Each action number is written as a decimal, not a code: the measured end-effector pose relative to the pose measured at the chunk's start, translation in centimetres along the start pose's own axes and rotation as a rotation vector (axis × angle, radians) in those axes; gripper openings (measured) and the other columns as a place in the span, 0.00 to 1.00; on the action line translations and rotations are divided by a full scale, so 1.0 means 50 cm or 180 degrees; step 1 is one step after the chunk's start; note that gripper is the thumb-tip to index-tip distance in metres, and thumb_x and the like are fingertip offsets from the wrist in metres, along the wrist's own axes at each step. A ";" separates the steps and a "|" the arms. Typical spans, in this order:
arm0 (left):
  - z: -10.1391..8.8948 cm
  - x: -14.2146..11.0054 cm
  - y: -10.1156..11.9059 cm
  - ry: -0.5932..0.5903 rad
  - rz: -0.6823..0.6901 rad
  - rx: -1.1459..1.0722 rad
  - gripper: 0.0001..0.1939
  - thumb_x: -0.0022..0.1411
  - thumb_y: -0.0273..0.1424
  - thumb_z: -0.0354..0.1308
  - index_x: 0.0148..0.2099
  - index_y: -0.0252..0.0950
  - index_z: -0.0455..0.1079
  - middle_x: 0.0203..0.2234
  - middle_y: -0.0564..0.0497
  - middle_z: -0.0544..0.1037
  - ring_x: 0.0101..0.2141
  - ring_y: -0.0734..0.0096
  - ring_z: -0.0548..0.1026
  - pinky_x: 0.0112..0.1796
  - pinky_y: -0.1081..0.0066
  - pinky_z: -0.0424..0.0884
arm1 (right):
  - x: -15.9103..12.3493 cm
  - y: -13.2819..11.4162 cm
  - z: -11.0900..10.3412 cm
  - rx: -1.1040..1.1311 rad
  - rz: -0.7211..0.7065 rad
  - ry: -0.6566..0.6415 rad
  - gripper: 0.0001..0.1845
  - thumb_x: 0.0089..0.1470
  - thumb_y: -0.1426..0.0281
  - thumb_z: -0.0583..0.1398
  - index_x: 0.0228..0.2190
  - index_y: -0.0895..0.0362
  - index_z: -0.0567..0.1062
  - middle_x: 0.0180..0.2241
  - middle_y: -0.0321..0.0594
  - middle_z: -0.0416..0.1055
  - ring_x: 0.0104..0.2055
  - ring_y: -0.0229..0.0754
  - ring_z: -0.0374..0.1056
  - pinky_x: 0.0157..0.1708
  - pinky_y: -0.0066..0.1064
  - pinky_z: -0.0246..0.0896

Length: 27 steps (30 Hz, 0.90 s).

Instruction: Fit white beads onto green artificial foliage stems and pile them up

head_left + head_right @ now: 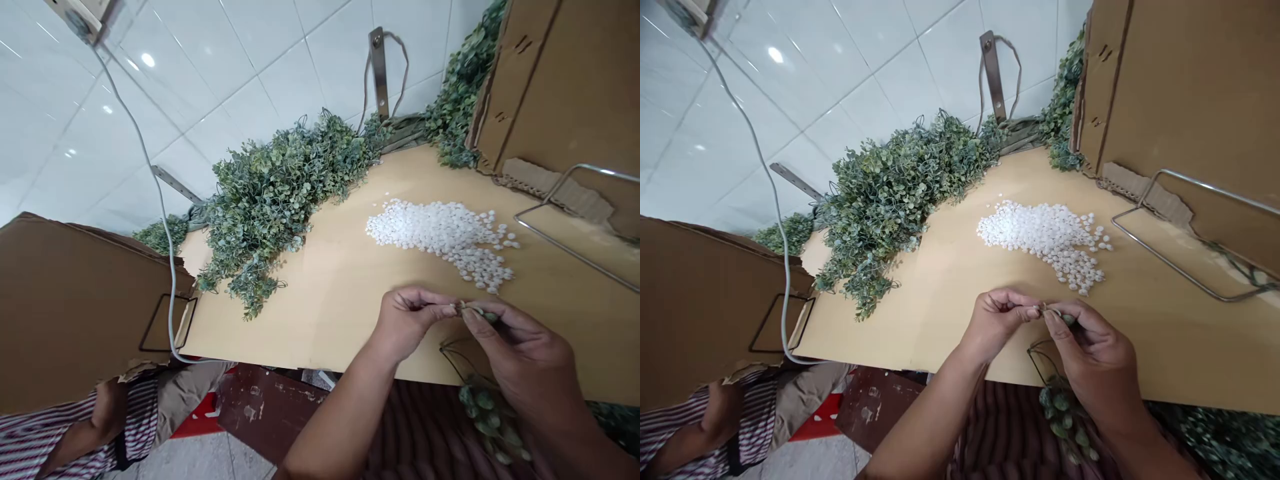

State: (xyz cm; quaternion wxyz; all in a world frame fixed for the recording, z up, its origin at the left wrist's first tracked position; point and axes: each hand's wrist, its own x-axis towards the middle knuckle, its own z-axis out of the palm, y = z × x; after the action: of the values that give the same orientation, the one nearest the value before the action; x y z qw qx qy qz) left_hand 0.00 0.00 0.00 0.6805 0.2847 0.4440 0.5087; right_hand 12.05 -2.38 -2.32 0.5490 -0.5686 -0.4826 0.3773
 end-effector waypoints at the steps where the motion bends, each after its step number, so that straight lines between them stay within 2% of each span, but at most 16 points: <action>1: -0.001 0.000 0.000 -0.0005 0.0027 0.0000 0.19 0.23 0.39 0.74 0.19 0.33 0.74 0.18 0.55 0.76 0.22 0.80 0.71 0.34 0.73 0.69 | 0.000 0.001 0.000 0.0017 0.0014 -0.0005 0.07 0.43 0.62 0.63 0.24 0.52 0.76 0.23 0.35 0.77 0.26 0.41 0.74 0.28 0.27 0.71; 11: -0.003 0.002 -0.002 0.0022 0.0138 0.0084 0.19 0.25 0.40 0.74 0.20 0.34 0.75 0.18 0.54 0.77 0.23 0.80 0.71 0.34 0.73 0.69 | 0.001 0.013 0.001 0.0093 0.0140 -0.0157 0.08 0.43 0.62 0.63 0.26 0.53 0.76 0.26 0.36 0.78 0.27 0.41 0.74 0.28 0.25 0.71; 19: -0.008 0.000 0.005 0.0023 0.0112 0.0346 0.21 0.23 0.42 0.74 0.19 0.34 0.74 0.17 0.53 0.76 0.21 0.78 0.70 0.32 0.71 0.70 | 0.005 0.003 0.002 -0.0024 0.0030 -0.0243 0.06 0.43 0.64 0.62 0.23 0.54 0.76 0.22 0.35 0.76 0.23 0.38 0.72 0.24 0.23 0.68; 27: -0.014 0.003 -0.001 0.0003 0.0181 0.0403 0.17 0.28 0.40 0.74 0.19 0.34 0.75 0.17 0.53 0.76 0.21 0.78 0.71 0.32 0.71 0.70 | 0.004 0.003 0.005 0.0091 -0.0010 -0.0251 0.09 0.45 0.62 0.63 0.24 0.55 0.76 0.22 0.37 0.76 0.23 0.40 0.71 0.23 0.26 0.68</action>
State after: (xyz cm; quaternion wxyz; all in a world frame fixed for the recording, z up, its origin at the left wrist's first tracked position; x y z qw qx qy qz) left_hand -0.57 0.08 -0.39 0.6462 0.3395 0.4673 0.4988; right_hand 11.87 -2.12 -2.49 0.5382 -0.5446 -0.4993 0.4055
